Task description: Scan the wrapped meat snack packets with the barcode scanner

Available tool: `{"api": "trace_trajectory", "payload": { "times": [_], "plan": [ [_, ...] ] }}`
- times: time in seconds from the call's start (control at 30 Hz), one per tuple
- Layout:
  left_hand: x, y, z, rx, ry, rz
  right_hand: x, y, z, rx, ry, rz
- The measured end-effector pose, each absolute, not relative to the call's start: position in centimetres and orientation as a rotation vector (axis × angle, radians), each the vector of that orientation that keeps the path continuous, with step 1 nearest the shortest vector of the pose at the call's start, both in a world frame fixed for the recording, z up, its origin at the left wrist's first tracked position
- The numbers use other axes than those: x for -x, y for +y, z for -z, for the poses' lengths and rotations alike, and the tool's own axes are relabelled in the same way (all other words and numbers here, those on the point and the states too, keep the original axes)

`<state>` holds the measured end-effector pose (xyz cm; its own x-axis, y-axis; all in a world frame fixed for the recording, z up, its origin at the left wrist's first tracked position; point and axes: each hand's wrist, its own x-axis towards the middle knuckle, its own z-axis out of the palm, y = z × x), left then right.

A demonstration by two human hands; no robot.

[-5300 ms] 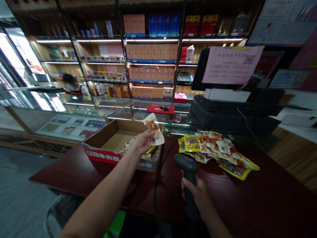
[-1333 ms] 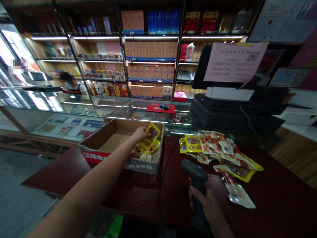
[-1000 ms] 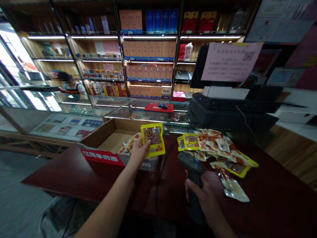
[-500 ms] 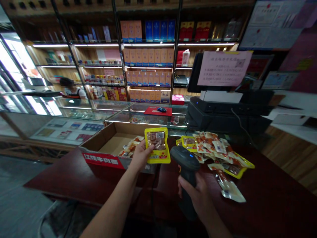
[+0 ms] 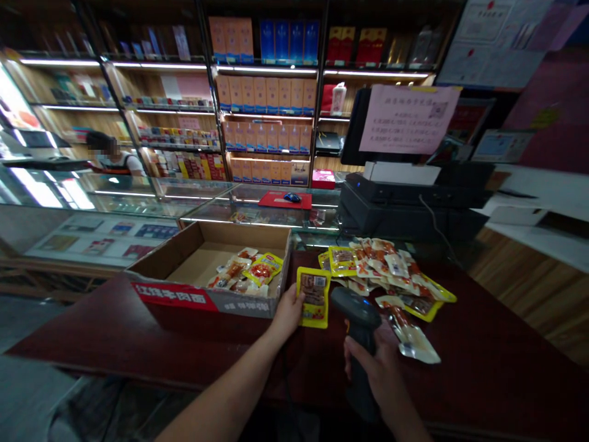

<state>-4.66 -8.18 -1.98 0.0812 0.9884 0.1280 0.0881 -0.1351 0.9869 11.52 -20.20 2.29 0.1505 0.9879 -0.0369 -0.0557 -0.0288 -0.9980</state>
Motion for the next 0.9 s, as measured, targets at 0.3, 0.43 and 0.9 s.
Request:
{"api": "trace_trajectory", "payload": {
  "times": [0.3,0.43,0.9],
  "plan": [
    [4.6,-8.3,2.3,-1.492,1.187,-1.194,-11.2,-20.5,-2.4,1.289,-1.065,-1.163],
    [4.7,-8.2,2.5,-1.518,1.232,-1.218,-11.2,-20.5,-2.3,1.269,-1.065,-1.18],
    [0.7,-10.2,-0.8,-0.744,0.781,-0.977,-14.8,-21.6,-2.1,1.263,-0.829,-1.097]
  ]
}}
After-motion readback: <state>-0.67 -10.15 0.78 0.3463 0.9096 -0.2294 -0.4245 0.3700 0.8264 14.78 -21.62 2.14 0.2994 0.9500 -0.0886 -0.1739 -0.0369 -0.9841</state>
